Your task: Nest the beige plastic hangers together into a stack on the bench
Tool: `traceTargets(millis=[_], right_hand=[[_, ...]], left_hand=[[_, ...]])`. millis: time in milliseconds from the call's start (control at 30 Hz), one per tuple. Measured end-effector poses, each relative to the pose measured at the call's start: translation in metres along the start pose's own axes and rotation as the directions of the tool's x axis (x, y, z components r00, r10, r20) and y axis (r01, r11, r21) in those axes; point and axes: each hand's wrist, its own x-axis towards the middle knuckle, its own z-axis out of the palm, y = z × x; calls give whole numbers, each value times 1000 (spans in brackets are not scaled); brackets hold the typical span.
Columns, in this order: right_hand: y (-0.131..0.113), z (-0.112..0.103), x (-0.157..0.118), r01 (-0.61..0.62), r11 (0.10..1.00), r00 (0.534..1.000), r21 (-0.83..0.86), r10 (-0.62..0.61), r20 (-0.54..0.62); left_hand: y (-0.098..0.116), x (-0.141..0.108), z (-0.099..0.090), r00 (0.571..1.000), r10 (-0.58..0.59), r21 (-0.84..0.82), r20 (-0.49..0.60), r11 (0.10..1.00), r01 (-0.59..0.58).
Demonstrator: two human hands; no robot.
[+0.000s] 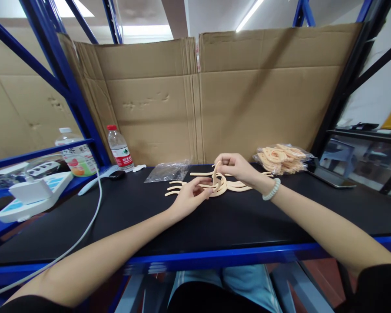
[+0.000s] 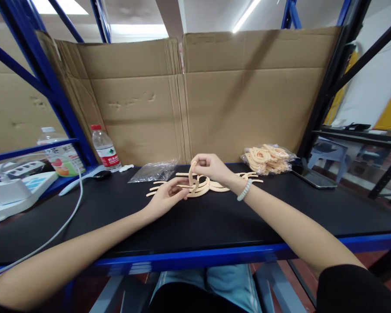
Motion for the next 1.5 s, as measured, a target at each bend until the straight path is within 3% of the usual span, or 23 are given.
traceTargets(millis=[133, 233, 333, 400, 467, 500, 567, 667, 800, 1067, 1233, 1367, 1500], right_hand=[[-1, 25, -6, -34, 998, 998, -46, 36, 59], [3, 29, -4, -33, 998, 998, -48, 36, 55], [12, 12, 3, -9, 996, 1000, -88, 9, 0], [24, -9, 8, 5, 978, 997, -206, -20, -72], [41, -33, 12, 28, 882, 985, -471, -104, -136], [51, -44, 12, 6, 782, 987, -623, -105, -123], [70, -61, 11, -40, 601, 999, -798, 13, -41], [94, -70, 8, -48, 552, 994, -833, 107, 14], [105, -65, 7, -58, 550, 991, -833, 132, 18], [82, -73, 13, -94, 587, 992, -804, -14, -126], [48, -84, 14, 27, 702, 960, -712, -218, -178], [23, -88, 7, 131, 634, 954, -762, -291, -78], [14, -76, -12, 160, 611, 970, -775, -244, 9]], left_hand=[[6, -1, 3, 998, -28, -125, 62, 992, 35], [9, -2, 4, 997, -52, -166, 51, 984, 60], [10, -2, 2, 996, -85, -230, -19, 970, 79], [11, -1, 1, 991, -110, -261, -74, 961, 87], [12, 0, 0, 985, -139, -274, -103, 956, 106], [13, 0, -1, 982, -155, -281, -106, 952, 119], [12, 1, -2, 976, -189, -309, -108, 940, 148], [11, 2, -3, 965, -237, -355, -115, 917, 183], [10, 3, -6, 961, -253, -366, -107, 909, 199], [10, 4, -12, 937, -315, -483, -152, 851, 207], [15, 6, -19, 918, -347, -601, -192, 781, 169], [17, 9, -23, 936, -281, -661, -211, 747, 75], [11, 10, -24, 937, -217, -657, -273, 754, -17]])
